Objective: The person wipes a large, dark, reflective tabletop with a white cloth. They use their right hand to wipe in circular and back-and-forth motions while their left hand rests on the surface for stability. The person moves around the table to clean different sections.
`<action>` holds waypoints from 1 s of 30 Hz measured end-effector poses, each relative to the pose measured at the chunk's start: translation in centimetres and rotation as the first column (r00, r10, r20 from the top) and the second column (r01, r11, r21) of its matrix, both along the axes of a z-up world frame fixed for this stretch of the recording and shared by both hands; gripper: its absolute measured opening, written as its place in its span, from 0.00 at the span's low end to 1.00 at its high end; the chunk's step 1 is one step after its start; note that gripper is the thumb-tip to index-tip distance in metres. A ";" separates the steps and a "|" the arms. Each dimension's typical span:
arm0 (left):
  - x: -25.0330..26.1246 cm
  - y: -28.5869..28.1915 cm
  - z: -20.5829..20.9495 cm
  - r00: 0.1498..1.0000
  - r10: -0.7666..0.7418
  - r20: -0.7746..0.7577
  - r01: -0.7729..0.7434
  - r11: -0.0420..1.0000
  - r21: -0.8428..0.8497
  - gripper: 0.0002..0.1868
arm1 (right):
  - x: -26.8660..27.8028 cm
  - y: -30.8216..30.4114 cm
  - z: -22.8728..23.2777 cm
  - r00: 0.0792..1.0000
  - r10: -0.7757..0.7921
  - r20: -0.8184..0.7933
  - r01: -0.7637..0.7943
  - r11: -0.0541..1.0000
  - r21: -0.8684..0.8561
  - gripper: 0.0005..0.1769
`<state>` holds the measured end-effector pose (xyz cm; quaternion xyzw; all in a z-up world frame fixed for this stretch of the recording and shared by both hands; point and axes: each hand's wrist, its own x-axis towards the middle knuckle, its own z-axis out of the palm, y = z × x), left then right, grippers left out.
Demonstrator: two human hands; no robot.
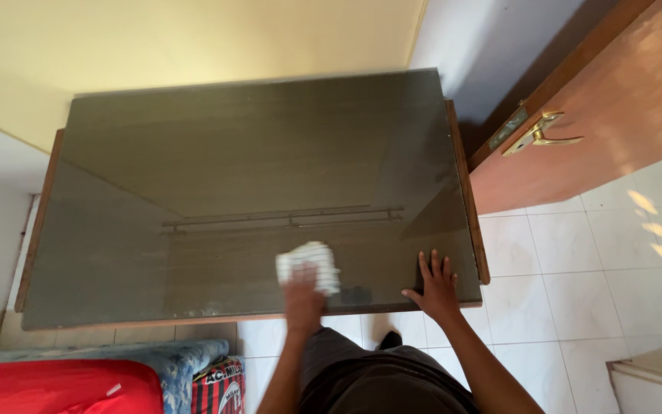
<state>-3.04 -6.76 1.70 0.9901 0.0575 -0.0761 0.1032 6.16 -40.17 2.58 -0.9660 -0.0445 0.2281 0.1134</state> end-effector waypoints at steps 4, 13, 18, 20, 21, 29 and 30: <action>-3.3 8.0 -2.1 0.957 0.247 0.154 -0.257 0.965 0.050 0.38 | 0.1 -0.2 0.0 0.998 0.055 -0.018 -0.056 0.997 -0.043 0.65; -3.0 2.2 -3.5 0.828 0.481 0.288 -0.540 0.823 0.177 0.39 | -0.4 -1.4 1.8 0.986 0.155 -0.056 -0.158 0.985 -0.066 0.58; -0.2 -8.5 -2.5 0.998 0.056 -0.035 -0.047 0.976 0.213 0.35 | 0.1 -0.6 3.5 0.975 0.198 -0.106 -0.213 0.964 -0.157 0.57; 1.4 -12.4 -1.3 0.998 -0.029 -0.056 0.031 0.998 0.051 0.41 | 0.5 -0.4 3.9 0.973 0.175 -0.149 -0.198 0.968 -0.156 0.57; 1.6 -14.0 -0.6 0.982 -0.123 -0.147 0.131 0.990 0.044 0.40 | 0.6 -0.3 3.9 0.972 0.162 -0.171 -0.189 0.970 -0.156 0.57; -0.1 -9.6 0.1 0.994 -0.070 -0.083 0.072 0.997 0.022 0.38 | 0.7 -1.3 2.0 0.972 0.192 -0.133 -0.212 0.965 -0.152 0.57; -0.6 -7.7 -0.2 0.997 -0.026 -0.074 0.030 0.998 0.053 0.38 | 0.8 -1.1 1.6 0.973 0.191 -0.132 -0.211 0.964 -0.161 0.58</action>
